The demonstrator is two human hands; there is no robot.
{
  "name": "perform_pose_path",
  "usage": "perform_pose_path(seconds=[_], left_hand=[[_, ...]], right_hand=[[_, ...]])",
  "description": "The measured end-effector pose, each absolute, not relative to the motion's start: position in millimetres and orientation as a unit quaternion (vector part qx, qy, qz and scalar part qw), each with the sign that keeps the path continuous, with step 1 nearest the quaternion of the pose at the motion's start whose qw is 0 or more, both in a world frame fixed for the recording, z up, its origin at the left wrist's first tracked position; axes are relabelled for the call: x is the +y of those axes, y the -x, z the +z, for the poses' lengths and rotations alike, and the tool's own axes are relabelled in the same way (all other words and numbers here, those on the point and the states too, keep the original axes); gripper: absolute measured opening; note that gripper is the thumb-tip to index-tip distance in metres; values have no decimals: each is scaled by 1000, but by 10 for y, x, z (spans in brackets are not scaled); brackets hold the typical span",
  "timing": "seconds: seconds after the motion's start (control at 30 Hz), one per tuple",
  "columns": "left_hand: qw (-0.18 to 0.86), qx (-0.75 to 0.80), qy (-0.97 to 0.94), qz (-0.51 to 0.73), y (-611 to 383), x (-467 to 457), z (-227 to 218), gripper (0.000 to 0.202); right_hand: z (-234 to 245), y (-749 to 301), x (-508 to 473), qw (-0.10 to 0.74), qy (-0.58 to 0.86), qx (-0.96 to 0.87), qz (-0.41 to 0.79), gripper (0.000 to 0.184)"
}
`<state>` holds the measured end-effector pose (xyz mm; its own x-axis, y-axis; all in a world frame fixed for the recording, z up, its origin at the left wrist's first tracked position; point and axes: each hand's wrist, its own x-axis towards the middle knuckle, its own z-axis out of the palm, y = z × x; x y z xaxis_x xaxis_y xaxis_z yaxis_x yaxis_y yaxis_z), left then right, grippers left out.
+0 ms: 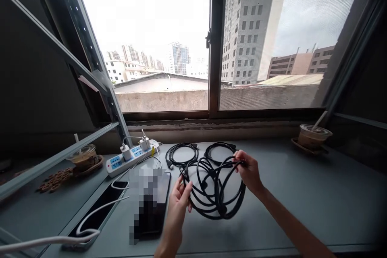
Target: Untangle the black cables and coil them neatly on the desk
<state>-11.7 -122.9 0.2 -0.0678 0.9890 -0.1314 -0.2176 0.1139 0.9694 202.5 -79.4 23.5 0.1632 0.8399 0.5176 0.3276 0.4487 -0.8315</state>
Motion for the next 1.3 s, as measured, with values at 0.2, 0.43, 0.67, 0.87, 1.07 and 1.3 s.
perform_pose_path(seconds=[0.2,0.43,0.67,0.87,1.07,1.3], left_hand=[[539,538,-404,506,156,-1369,59,51],[507,547,-456,485,42,-1506,259,46],[467,552,-506,470,149,-1477,287,57],[327,620,-555,448,199,-1570,250,64],[346,609,-576,422,103,-1749,117,64],[210,548,-725,362,218,-1658,214,54]], right_hand=[[496,-2279,-986,752,339,-504,256,26],[617,-2720,-1107,785,361,-433,258,29],[251,-3217,-1065,578,569,-517,276,22],[43,-3309,-916,424,639,-605,212,23],[341,-3091,-1105,318,625,-703,119,38],[783,-2491,-1788,321,550,-759,-133,55]])
